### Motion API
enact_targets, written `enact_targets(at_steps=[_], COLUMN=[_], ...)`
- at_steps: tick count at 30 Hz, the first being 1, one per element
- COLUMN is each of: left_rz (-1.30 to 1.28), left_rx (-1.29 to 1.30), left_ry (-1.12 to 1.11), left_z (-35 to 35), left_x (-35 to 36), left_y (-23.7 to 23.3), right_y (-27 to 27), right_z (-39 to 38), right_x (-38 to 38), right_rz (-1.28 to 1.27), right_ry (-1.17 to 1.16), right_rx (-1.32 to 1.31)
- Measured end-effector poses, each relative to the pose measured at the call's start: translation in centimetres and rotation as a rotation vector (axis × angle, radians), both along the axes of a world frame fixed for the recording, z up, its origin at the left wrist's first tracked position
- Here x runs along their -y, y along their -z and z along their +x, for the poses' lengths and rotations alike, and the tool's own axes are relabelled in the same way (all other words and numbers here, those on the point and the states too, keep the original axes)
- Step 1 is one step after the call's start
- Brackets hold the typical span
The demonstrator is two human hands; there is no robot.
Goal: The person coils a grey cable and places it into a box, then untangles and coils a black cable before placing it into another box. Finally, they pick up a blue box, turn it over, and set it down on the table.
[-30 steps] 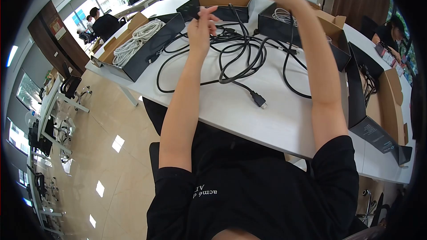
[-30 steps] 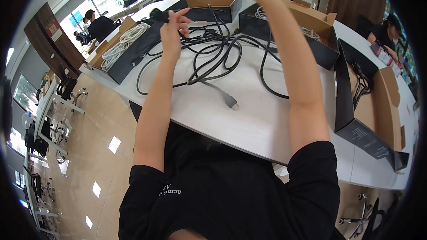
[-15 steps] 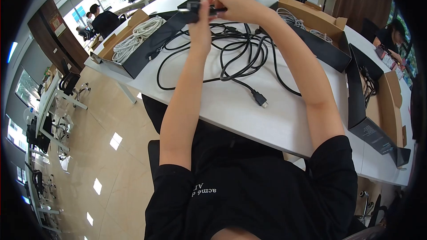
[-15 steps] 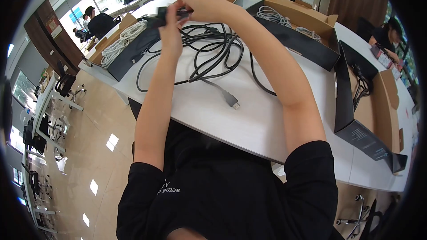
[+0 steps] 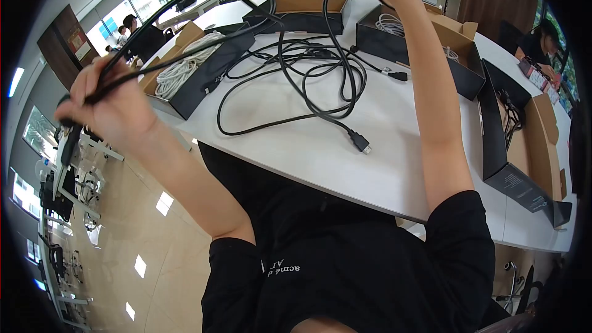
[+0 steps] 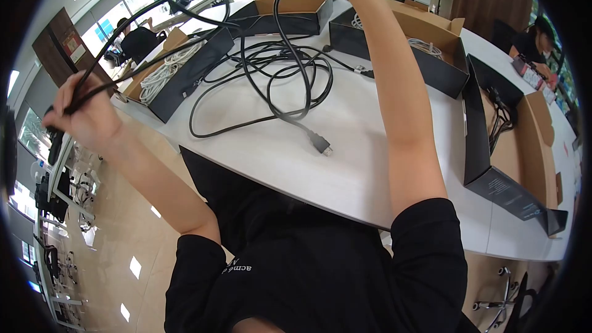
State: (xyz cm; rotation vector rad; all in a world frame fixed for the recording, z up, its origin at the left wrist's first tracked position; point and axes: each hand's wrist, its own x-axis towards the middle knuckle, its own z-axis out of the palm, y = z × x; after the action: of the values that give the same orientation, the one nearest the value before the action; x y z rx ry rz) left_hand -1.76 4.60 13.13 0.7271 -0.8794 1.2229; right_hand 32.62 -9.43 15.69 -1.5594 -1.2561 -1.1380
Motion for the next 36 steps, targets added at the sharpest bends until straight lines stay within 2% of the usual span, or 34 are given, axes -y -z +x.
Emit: enact_targets(at_steps=[3,4,7,10,14,16,17,18,20,21,24,27,29,31,33,35,36], left_rz=[-0.009,0.014,0.055,0.073,0.114,0.094,0.129,0.077,-0.002,0.110,-0.081,-0.117,-0.096,-0.073,-0.009,0.042,0.063], left_rx=[0.091,0.109,0.164,0.190,0.274,0.460,0.417,0.546,0.751,0.810,0.637,0.616,0.603,0.558,0.453,0.395,0.390], left_ry=[-0.117,-0.086,-0.047,-0.080,-0.250,-0.385,-0.352,-0.349,-0.625,-0.803,-1.282,-1.043,-0.916,-0.773,-0.599,-0.497,-0.487], left_z=[-1.8,-2.3,-4.1,-6.3,-8.2,-11.9,-14.8,-18.1,-23.8,-23.1,-19.9,-16.1,-11.4,-8.3,-3.8,-1.6,-1.0], left_x=[2.5,3.1,5.0,6.3,7.9,8.5,8.2,8.1,7.0,7.3,7.7,7.4,7.9,7.9,9.2,10.8,11.5], left_y=[0.6,0.8,1.3,1.4,1.1,0.9,1.4,2.1,3.9,4.2,4.6,5.3,5.1,5.3,4.8,4.3,3.9], right_y=[-0.4,-0.5,-0.3,0.2,0.7,1.3,1.4,1.5,1.2,0.9,-0.3,-1.1,-0.5,1.3,4.3,7.5,7.9], right_z=[1.4,2.1,3.6,4.7,6.3,6.7,6.8,6.6,5.5,4.6,1.6,-1.8,-5.6,-11.1,-16.1,-18.9,-18.8], right_x=[-0.1,-0.2,0.5,1.2,1.9,2.9,3.2,3.7,4.3,4.4,3.3,2.0,1.1,0.3,-0.1,-1.0,-1.2], right_rz=[0.264,0.404,0.574,0.586,0.628,0.610,0.590,0.564,0.469,0.400,0.129,-0.198,-0.443,-0.630,-0.506,-0.638,-0.917], right_ry=[0.145,0.157,0.223,0.231,0.303,0.267,0.221,0.154,-0.054,-0.176,-0.513,-0.741,-0.837,-0.932,-1.132,-1.394,-1.460], right_rx=[0.199,0.356,0.502,0.549,0.549,0.501,0.464,0.413,0.257,0.146,-0.243,-0.532,-0.598,-0.431,0.064,-0.053,-0.208])
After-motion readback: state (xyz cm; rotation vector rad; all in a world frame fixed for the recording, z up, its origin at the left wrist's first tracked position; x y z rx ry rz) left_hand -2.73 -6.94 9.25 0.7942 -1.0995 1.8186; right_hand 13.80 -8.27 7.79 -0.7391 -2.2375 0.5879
